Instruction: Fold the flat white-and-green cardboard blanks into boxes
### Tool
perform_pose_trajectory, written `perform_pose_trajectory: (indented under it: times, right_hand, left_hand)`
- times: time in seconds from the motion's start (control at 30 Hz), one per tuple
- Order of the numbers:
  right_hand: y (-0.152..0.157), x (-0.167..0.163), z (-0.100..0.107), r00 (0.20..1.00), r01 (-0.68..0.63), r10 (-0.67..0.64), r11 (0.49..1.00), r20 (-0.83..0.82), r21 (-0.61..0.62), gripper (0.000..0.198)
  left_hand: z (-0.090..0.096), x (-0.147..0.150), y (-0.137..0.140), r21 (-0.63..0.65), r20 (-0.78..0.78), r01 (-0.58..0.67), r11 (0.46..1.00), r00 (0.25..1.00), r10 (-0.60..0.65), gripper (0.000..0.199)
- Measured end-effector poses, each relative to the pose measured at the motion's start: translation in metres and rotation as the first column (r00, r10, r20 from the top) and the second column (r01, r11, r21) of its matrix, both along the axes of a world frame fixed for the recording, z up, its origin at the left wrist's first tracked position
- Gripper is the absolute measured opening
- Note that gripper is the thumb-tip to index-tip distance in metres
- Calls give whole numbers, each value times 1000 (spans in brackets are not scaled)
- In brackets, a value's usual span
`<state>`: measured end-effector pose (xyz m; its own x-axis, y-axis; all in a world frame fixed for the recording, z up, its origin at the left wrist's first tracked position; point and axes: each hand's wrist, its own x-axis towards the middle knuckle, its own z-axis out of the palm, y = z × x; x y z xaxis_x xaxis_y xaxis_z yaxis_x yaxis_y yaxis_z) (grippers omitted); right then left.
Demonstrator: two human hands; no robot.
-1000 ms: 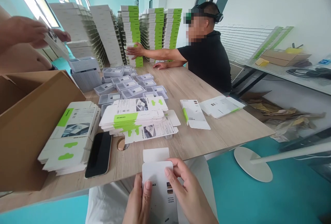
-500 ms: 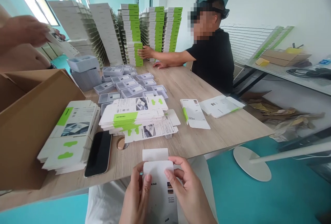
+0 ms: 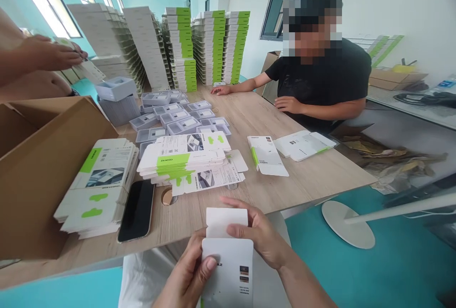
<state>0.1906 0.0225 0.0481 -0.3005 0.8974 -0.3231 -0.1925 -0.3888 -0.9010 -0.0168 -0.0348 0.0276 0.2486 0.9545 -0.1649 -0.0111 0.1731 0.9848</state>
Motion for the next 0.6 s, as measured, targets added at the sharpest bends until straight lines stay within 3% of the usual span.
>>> perform_pose_trajectory:
  times: [0.2,0.33,0.47,0.6]
  right_hand:
    - [-1,-4,20,965,-229,211,967,153,113,49]
    - [3,4,40,904,-425,414,898,108,115,34]
    - [6,18,43,937,-340,336,940,95,32,37]
    - [3,24,34,939,-331,320,940,128,80,33]
  left_hand:
    - [19,-7,-4,31,-5,42,999,999,-42,48]
    - [13,-10,-9,-8,-35,5,1000,999,-5,50]
    - [-2,-12,-14,9,-40,-117,993,992,118,51]
    - [-5,-17,-14,-84,-53,5,996,999,-10,53]
